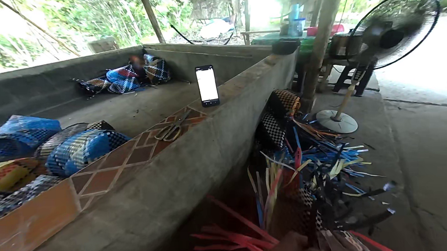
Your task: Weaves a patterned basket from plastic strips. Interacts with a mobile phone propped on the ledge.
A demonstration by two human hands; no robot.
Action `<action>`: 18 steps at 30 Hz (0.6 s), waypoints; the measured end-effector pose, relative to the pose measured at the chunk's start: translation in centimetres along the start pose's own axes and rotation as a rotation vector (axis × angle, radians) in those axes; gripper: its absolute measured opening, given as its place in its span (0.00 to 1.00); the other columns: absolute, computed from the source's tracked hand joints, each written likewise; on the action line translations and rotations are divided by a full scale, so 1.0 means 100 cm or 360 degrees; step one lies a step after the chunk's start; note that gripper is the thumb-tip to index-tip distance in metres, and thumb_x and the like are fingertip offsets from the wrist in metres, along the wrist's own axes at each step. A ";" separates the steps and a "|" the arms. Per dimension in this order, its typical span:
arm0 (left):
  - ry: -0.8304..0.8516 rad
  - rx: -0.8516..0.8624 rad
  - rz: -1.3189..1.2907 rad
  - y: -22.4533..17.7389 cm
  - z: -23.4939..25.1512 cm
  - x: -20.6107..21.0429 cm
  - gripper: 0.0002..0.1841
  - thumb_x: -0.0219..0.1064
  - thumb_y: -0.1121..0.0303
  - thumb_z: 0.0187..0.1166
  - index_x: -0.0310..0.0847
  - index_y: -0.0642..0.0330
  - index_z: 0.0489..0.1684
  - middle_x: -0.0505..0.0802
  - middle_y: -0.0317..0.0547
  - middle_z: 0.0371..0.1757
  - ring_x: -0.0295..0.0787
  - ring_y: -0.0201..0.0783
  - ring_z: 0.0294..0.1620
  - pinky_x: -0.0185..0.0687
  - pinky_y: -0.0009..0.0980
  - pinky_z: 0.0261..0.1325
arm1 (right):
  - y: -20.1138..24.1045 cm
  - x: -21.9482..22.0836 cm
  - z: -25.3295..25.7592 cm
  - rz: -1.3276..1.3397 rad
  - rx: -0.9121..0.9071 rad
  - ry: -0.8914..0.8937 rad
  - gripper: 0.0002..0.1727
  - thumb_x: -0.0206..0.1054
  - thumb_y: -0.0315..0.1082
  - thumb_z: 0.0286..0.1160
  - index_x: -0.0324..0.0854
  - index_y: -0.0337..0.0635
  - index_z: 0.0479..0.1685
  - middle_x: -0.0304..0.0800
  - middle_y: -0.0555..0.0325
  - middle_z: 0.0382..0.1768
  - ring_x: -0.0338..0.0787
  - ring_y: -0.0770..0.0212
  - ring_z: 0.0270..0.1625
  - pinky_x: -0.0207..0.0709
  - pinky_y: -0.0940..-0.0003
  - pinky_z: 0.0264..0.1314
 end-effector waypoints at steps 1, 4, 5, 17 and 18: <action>0.0006 0.0048 -0.0016 -0.006 -0.001 0.001 0.19 0.61 0.63 0.89 0.86 0.77 0.49 0.92 0.66 0.42 0.91 0.54 0.46 0.82 0.55 0.60 | 0.012 0.002 0.001 0.0091 -0.0112 -0.0015 0.20 0.42 0.37 0.95 0.75 0.32 0.57 0.84 0.66 0.26 0.84 0.72 0.23 0.83 0.72 0.28; -0.0031 0.0085 -0.0003 -0.007 -0.001 0.006 0.20 0.62 0.63 0.88 0.86 0.79 0.44 0.91 0.65 0.37 0.89 0.54 0.42 0.81 0.55 0.55 | 0.038 0.011 0.013 0.0138 -0.0405 0.0050 0.23 0.34 0.36 0.95 0.76 0.38 0.42 0.87 0.68 0.22 0.88 0.72 0.24 0.87 0.72 0.34; -0.0037 0.0057 0.0006 -0.006 -0.001 0.006 0.20 0.61 0.62 0.88 0.87 0.78 0.45 0.91 0.64 0.37 0.89 0.53 0.42 0.81 0.55 0.55 | 0.039 0.009 0.020 -0.0034 -0.0445 0.0021 0.20 0.38 0.34 0.94 0.77 0.36 0.44 0.85 0.67 0.22 0.87 0.72 0.25 0.86 0.72 0.35; -0.0002 -0.0375 0.0073 0.019 0.008 0.001 0.24 0.58 0.56 0.91 0.81 0.68 0.71 0.90 0.68 0.64 0.86 0.61 0.69 0.73 0.61 0.77 | -0.015 -0.020 0.026 -0.1368 0.0005 0.0257 0.18 0.63 0.33 0.84 0.82 0.25 0.60 0.88 0.30 0.56 0.88 0.36 0.61 0.75 0.39 0.70; 0.0000 -0.0370 0.0083 0.018 0.008 0.001 0.24 0.58 0.56 0.91 0.81 0.66 0.73 0.90 0.67 0.64 0.86 0.61 0.69 0.73 0.61 0.77 | -0.020 -0.021 0.027 -0.1270 0.0038 0.0259 0.19 0.63 0.34 0.85 0.81 0.24 0.61 0.87 0.29 0.56 0.87 0.37 0.60 0.75 0.40 0.68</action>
Point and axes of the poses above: each hand's wrist, its own z-axis towards the middle knuckle, its own x-axis out of the palm, y = z × x, the point moved 10 cm from there along z, towards the middle knuckle
